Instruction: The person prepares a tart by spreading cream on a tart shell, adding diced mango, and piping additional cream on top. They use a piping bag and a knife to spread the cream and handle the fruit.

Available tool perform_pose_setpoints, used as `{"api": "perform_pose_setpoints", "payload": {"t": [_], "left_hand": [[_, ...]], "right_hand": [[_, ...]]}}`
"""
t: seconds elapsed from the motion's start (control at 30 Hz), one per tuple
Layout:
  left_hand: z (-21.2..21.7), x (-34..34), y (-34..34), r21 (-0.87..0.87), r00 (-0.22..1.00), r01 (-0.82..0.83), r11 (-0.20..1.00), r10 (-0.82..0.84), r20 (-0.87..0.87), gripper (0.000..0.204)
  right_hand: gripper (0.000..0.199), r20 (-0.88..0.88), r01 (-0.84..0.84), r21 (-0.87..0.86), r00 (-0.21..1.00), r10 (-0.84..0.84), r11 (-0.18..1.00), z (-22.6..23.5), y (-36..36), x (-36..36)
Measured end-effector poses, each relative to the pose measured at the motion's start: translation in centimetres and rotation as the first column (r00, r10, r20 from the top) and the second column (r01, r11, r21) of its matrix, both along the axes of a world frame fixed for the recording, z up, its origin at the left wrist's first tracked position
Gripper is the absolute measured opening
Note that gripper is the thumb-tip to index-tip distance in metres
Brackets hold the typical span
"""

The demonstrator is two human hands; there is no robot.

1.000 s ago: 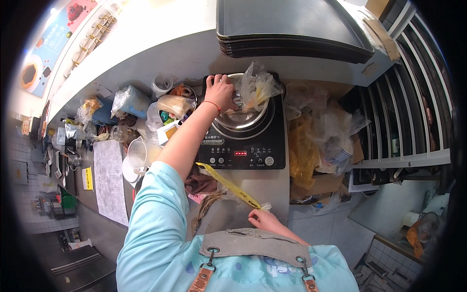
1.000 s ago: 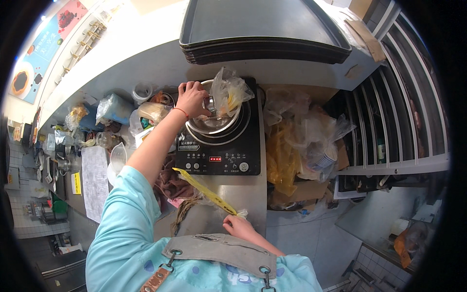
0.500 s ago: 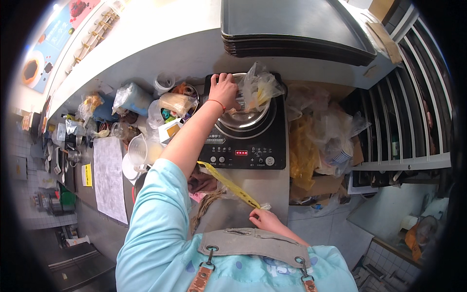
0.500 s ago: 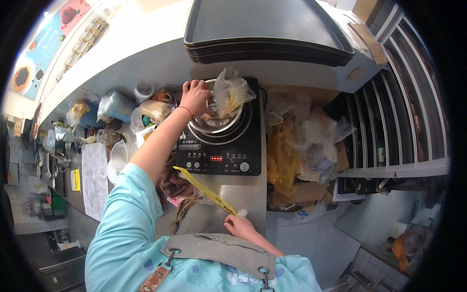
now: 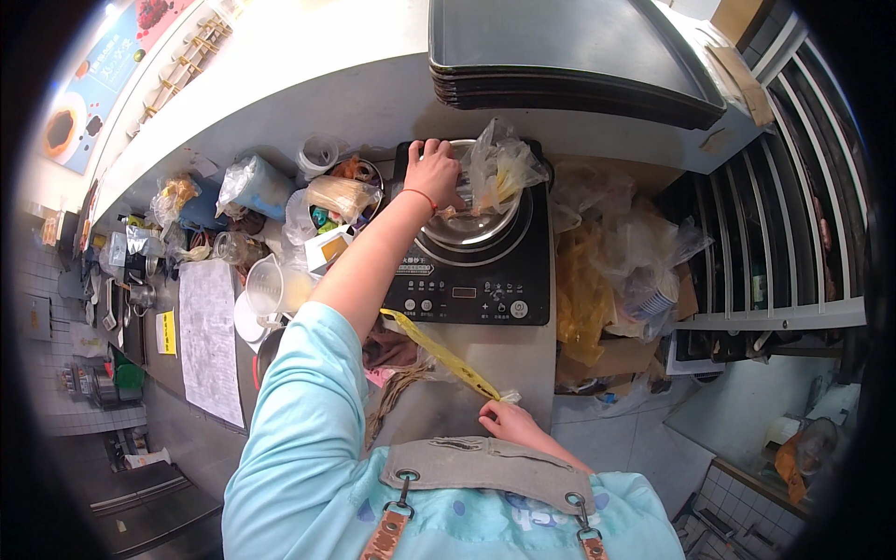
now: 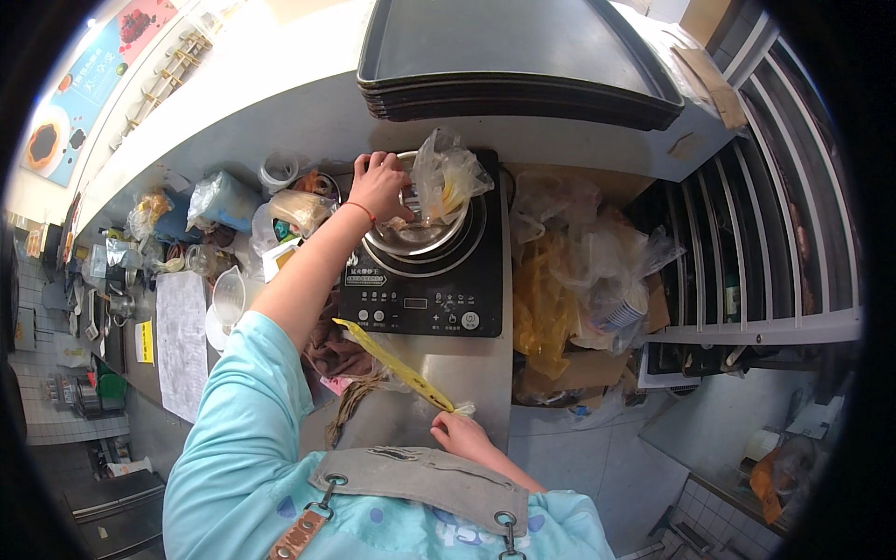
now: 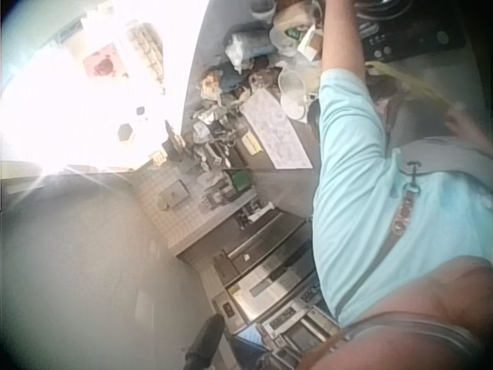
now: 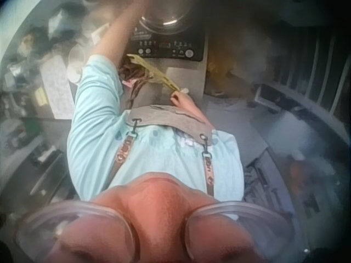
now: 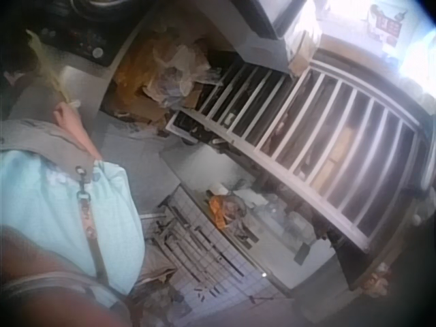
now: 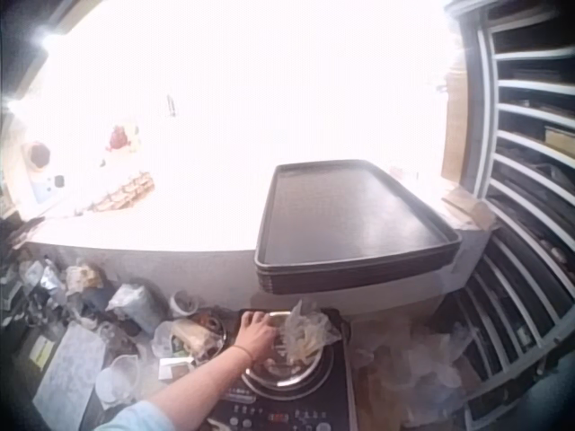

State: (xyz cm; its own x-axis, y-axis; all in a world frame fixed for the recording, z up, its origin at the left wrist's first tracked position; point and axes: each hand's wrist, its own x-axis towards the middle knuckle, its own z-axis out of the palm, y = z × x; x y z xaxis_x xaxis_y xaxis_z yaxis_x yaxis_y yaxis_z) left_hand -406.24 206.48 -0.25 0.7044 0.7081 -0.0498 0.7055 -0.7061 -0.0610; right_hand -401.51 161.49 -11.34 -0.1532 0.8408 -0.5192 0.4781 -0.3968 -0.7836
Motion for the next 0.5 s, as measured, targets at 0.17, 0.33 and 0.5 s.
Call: {"api": "perform_pose_setpoints", "payload": {"t": [0.17, 0.33, 0.5], "left_hand": [[0.43, 0.38, -0.3, -0.007, 0.999, -0.004, 1.0, 0.003, -0.035, 0.058], [0.3, 0.46, -0.28, 0.01, 0.998, -0.004, 1.0, 0.004, -0.062, 0.057], [-0.03, 0.24, -0.53, 0.011, 0.998, -0.035, 0.999, 0.035, -0.056, 0.061]], "right_hand": [[0.024, -0.013, -0.023, -0.034, 1.0, 0.023, 0.999, -0.19, -0.02, -0.2], [0.024, -0.014, -0.013, -0.004, 1.0, 0.013, 1.0, -0.16, -0.21, -0.31], [0.023, -0.004, 0.002, 0.001, 1.0, -0.002, 1.0, 0.17, -0.27, -0.14]]}}
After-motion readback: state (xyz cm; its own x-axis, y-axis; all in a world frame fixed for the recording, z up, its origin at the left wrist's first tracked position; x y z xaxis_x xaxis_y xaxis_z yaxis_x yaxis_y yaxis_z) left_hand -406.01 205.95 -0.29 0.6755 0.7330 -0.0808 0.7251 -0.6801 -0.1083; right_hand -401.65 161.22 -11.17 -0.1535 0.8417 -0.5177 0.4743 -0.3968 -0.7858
